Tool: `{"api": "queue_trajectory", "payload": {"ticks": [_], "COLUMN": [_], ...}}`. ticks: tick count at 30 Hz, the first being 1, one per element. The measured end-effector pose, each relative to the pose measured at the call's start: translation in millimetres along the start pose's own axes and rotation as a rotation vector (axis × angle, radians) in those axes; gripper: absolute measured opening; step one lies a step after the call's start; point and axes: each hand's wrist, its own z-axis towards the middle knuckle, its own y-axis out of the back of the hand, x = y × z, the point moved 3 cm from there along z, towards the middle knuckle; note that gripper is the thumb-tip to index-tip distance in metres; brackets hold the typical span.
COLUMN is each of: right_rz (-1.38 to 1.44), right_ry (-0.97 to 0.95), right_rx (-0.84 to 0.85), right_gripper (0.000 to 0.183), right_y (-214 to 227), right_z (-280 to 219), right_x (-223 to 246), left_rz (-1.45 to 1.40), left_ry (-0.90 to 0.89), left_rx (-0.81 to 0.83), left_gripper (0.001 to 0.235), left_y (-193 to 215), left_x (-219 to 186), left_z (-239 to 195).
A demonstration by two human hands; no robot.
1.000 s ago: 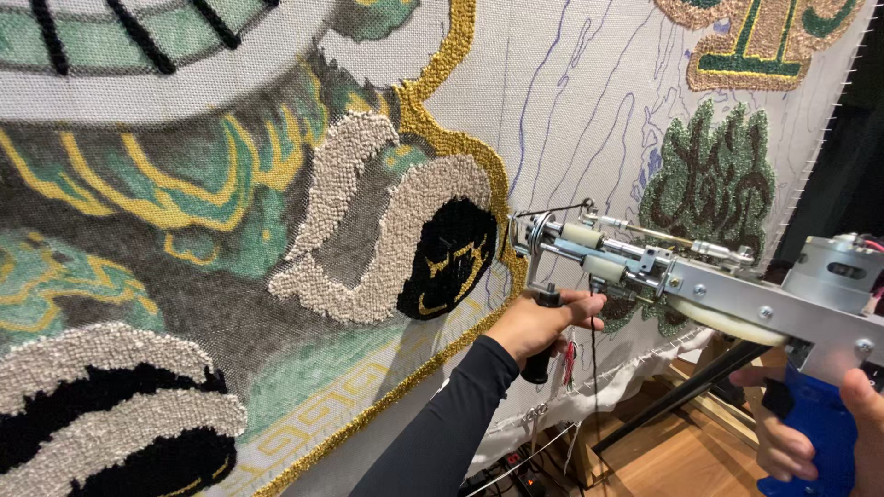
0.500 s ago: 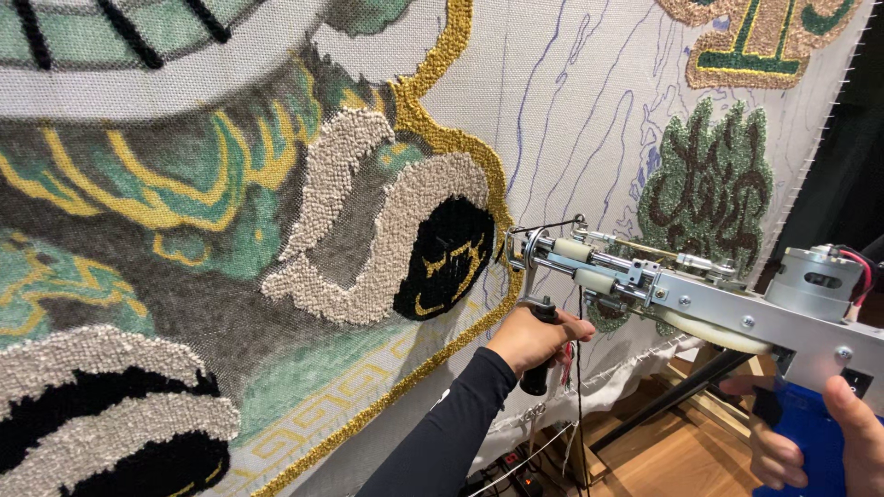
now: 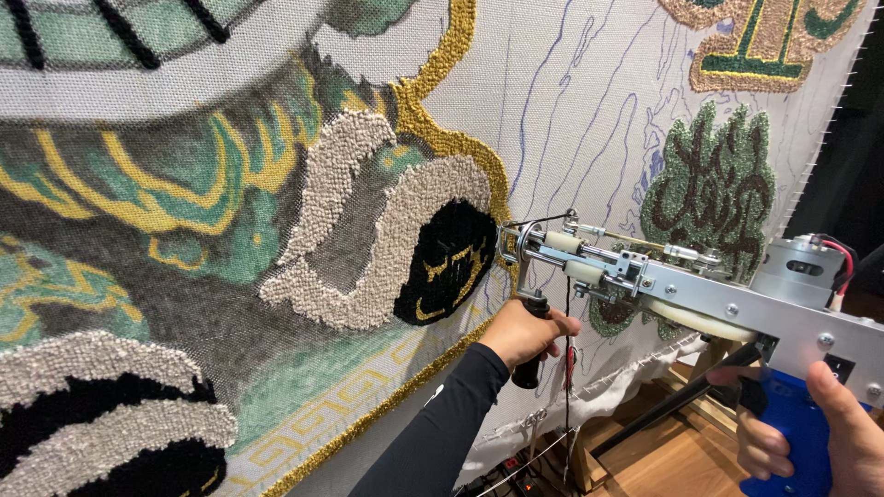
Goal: The person uses a handheld electric tufting gun to apply black yarn into a large canvas stretched on a frame. They guide the tool along a pre-drawn outline to create a textured design, filling in a specific section of the artwork.
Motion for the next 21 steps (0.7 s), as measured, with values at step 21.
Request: {"api": "queue_trajectory", "payload": {"ticks": [21], "right_rz": [-0.089], "right_ry": [-0.147], "right_rx": [-0.150], "right_gripper": [0.082], "right_y": [-71], "right_z": [17], "right_x": [19], "left_rz": [-0.141], "left_ry": [-0.035], "left_rx": [0.020], "left_gripper": [0.024], "left_y": [26], "left_x": [7], "left_z": [25]}}
